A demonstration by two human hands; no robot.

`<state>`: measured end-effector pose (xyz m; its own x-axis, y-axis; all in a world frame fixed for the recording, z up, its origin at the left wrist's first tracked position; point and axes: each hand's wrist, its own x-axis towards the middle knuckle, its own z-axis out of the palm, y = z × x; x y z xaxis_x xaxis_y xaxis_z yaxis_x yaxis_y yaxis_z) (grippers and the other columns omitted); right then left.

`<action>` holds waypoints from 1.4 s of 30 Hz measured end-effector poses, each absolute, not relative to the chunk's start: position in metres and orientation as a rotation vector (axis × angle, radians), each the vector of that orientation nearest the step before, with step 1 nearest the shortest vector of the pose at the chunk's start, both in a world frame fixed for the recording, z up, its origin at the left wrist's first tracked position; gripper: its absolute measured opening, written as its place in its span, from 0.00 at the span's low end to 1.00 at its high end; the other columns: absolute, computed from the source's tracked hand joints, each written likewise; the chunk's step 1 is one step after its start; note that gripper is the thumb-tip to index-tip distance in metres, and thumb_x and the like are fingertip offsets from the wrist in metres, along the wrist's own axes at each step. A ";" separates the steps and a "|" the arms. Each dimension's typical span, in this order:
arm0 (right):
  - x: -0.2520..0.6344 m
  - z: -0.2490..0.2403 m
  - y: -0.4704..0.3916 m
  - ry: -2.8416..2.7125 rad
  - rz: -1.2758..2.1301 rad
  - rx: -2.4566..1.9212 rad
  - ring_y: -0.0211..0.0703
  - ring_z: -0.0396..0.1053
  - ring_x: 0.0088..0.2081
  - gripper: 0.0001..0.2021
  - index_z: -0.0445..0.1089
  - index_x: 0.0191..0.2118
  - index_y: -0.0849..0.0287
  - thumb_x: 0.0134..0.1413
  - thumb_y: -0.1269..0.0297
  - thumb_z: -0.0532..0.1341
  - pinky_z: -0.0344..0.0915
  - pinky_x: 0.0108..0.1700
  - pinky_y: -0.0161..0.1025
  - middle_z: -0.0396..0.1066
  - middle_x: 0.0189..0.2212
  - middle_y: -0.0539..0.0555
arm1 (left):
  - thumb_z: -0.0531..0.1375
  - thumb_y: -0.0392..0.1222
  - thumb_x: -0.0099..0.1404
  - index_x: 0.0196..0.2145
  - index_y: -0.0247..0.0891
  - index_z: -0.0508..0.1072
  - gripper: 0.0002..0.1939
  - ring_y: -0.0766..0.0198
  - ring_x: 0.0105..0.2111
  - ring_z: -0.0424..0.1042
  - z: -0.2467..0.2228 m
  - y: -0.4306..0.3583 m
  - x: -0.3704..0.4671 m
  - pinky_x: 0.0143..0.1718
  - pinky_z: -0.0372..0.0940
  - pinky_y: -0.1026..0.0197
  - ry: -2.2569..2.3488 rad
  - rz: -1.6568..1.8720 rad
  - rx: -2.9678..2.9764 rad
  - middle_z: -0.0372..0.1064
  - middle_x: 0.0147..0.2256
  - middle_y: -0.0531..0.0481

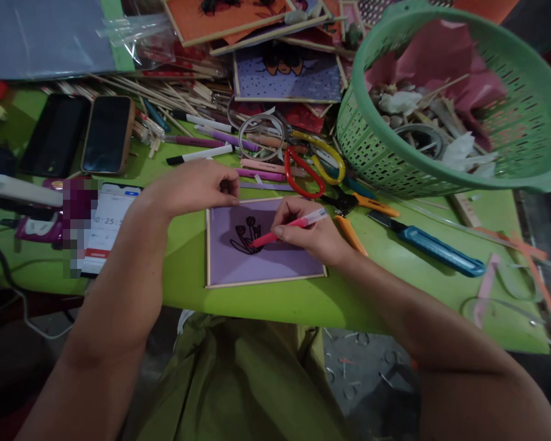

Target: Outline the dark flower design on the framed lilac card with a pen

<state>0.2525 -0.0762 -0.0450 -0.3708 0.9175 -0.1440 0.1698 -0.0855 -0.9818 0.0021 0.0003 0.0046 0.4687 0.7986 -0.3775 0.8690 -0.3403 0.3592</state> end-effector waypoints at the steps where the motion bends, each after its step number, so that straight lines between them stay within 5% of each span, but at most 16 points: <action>1: 0.253 -0.046 -0.076 -1.568 1.506 -1.199 0.41 0.63 0.25 0.17 0.76 0.26 0.55 0.49 0.49 0.78 0.56 0.28 0.39 0.73 0.23 0.51 | 0.69 0.42 0.67 0.43 0.42 0.86 0.08 0.54 0.44 0.82 0.005 0.000 0.002 0.45 0.65 0.57 1.380 -0.182 2.210 0.85 0.40 0.48; 24: 0.250 -0.042 -0.076 -1.541 1.505 -1.233 0.40 0.63 0.24 0.15 0.74 0.25 0.54 0.46 0.52 0.75 0.55 0.28 0.39 0.71 0.21 0.50 | 0.69 0.44 0.68 0.44 0.43 0.87 0.09 0.53 0.44 0.82 -0.002 0.002 -0.003 0.44 0.66 0.57 1.342 -0.126 2.240 0.86 0.40 0.48; 42: 0.252 -0.043 -0.076 -1.594 1.502 -1.244 0.43 0.63 0.26 0.21 0.72 0.25 0.53 0.48 0.44 0.77 0.57 0.29 0.41 0.72 0.22 0.51 | 0.67 0.46 0.67 0.43 0.44 0.87 0.09 0.54 0.42 0.82 -0.006 0.003 -0.006 0.40 0.65 0.58 1.293 -0.077 2.302 0.85 0.37 0.49</action>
<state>0.2524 -0.0759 -0.0433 -0.3705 0.9141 -0.1646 0.2183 -0.0866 -0.9720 -0.0056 0.0031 -0.0056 0.5485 0.7870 -0.2824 0.8150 -0.4278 0.3908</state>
